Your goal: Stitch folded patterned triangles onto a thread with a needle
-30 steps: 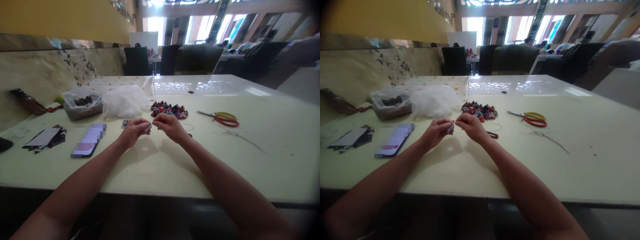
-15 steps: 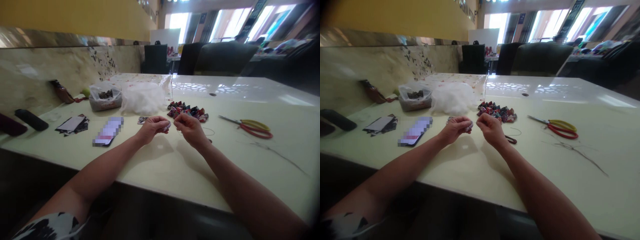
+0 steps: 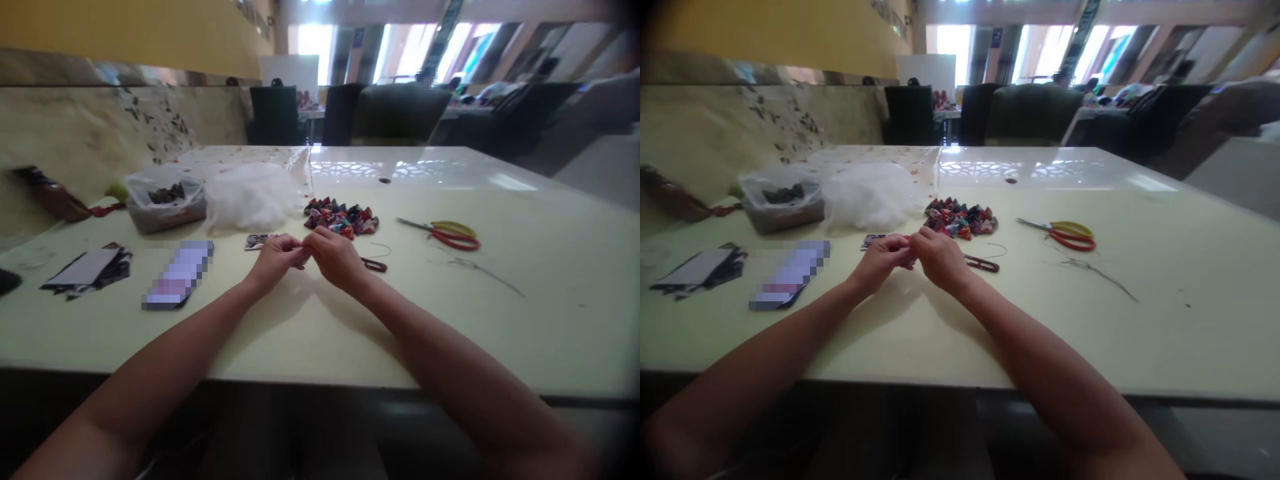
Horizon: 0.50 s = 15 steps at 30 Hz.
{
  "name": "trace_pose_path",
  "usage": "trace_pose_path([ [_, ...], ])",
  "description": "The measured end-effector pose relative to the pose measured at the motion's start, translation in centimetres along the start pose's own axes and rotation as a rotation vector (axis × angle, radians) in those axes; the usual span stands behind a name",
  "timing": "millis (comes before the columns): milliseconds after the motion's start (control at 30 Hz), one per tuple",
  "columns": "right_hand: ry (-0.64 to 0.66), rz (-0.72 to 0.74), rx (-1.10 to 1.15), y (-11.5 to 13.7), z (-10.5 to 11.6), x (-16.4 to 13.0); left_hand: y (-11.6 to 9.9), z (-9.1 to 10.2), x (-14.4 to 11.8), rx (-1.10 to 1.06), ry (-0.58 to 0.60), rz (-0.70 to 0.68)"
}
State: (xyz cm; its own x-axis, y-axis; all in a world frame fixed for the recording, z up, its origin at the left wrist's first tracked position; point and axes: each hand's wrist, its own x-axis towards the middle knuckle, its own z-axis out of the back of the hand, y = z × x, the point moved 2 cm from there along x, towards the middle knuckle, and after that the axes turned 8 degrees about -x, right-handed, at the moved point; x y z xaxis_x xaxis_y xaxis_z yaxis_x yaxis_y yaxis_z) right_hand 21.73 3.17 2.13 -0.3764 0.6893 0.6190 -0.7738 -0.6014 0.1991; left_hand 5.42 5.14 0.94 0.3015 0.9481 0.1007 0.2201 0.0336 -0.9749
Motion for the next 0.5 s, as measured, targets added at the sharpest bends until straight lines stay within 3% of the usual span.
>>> trace_pose_path([
  [100, 0.034, 0.047, -0.119, 0.3, -0.3, 0.1, -0.2, -0.2, -0.1, 0.075, -0.005, -0.05],
  [333, -0.128, 0.306, -0.272, 2.0, -0.3, 0.1, -0.7, -1.0, -0.6, 0.117, -0.003, -0.124],
  [500, -0.12, 0.28, -0.253, 1.9, -0.5, 0.2, -0.7, -1.1, -0.7, 0.113, -0.018, -0.147],
])
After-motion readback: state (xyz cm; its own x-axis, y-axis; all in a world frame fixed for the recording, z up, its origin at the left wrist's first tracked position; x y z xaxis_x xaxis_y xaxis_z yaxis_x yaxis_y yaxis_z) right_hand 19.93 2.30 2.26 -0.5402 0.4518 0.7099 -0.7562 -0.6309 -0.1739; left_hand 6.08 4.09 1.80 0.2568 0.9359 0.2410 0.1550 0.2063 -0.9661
